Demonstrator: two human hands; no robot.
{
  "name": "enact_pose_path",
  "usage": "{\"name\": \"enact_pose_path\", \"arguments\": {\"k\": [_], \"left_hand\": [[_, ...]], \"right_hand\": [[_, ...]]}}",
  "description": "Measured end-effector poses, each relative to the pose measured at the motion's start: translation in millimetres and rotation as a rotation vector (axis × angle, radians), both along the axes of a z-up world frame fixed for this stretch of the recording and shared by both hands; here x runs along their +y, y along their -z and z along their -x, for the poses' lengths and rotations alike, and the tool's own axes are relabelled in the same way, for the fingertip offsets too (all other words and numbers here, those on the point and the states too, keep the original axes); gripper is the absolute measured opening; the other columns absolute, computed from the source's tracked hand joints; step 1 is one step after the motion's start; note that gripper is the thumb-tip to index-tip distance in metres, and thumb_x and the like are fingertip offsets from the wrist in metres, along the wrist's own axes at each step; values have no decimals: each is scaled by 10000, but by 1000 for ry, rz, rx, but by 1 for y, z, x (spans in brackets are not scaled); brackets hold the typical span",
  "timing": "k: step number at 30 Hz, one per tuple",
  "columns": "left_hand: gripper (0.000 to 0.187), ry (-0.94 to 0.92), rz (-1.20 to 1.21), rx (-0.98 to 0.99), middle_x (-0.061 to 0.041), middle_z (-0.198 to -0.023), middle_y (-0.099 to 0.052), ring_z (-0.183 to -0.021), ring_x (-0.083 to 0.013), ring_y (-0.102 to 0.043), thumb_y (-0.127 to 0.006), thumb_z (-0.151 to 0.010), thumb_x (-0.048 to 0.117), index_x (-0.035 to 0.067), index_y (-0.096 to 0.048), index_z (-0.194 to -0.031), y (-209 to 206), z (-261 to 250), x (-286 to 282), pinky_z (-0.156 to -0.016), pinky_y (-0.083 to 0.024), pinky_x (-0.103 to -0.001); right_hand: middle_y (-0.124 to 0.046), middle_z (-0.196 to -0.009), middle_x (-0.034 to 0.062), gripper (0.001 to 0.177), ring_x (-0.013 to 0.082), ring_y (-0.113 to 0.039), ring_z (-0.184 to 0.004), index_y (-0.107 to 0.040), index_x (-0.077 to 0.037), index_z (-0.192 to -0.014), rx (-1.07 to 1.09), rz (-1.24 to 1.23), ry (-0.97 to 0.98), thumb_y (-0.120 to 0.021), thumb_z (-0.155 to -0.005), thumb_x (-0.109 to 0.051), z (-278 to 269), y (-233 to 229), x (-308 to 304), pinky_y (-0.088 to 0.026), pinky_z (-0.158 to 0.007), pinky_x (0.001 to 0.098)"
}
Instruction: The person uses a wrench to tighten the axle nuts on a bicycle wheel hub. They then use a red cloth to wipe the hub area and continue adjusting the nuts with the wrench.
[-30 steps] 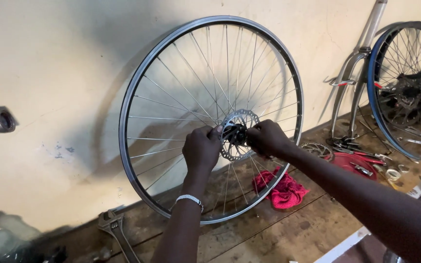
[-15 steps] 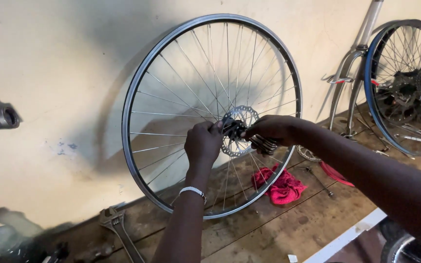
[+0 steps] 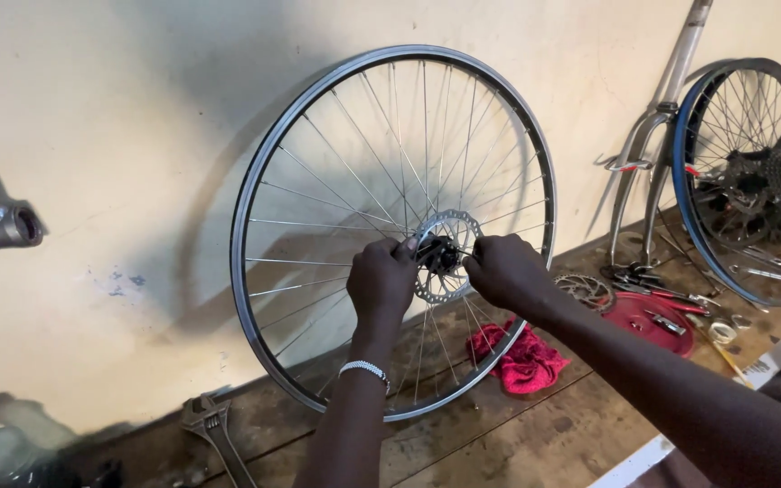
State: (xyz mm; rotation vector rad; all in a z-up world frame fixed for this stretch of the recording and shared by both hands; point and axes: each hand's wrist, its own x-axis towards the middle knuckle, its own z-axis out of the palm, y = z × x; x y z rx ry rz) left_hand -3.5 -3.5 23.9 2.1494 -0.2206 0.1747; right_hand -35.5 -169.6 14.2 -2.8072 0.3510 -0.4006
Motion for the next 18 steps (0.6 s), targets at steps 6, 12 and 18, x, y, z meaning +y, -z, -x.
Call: {"name": "enact_pose_path", "arguments": {"k": [6,12,18], "left_hand": [[277,-7,9,-26,-137,-828,-695,-920,-371,-652,-560,-847,355,141,-721,-916,4,-4,0,-828,-504,-458],[281,-16,27,-35,-151,-838,-697,-924,-381,-652,-552,-856,319,108,-715,-946,-1,2,1,-829,-500,-474],[267,-13,31,-49,-146,-810,-696,-893,-380,-660,-557,-858,310,106,-720,-918,1,1,0,-806,-508,-470]], "right_hand": [[-466,-600,115,398,214,-559,-565,-584,42,-908,134,-1360,83,-566,-839,-350,-1,-5,4,-469,-477,314],[-470,-613,133,272,207,-515,-480,-625,4,-763,-87,-999,172,-588,-734,-264,-13,15,-10,-468,-358,329],[-448,-564,141,218,166,-444,-391,-643,18,-674,-207,-972,123,-554,-700,-179,-4,2,9,-423,-326,296]]}}
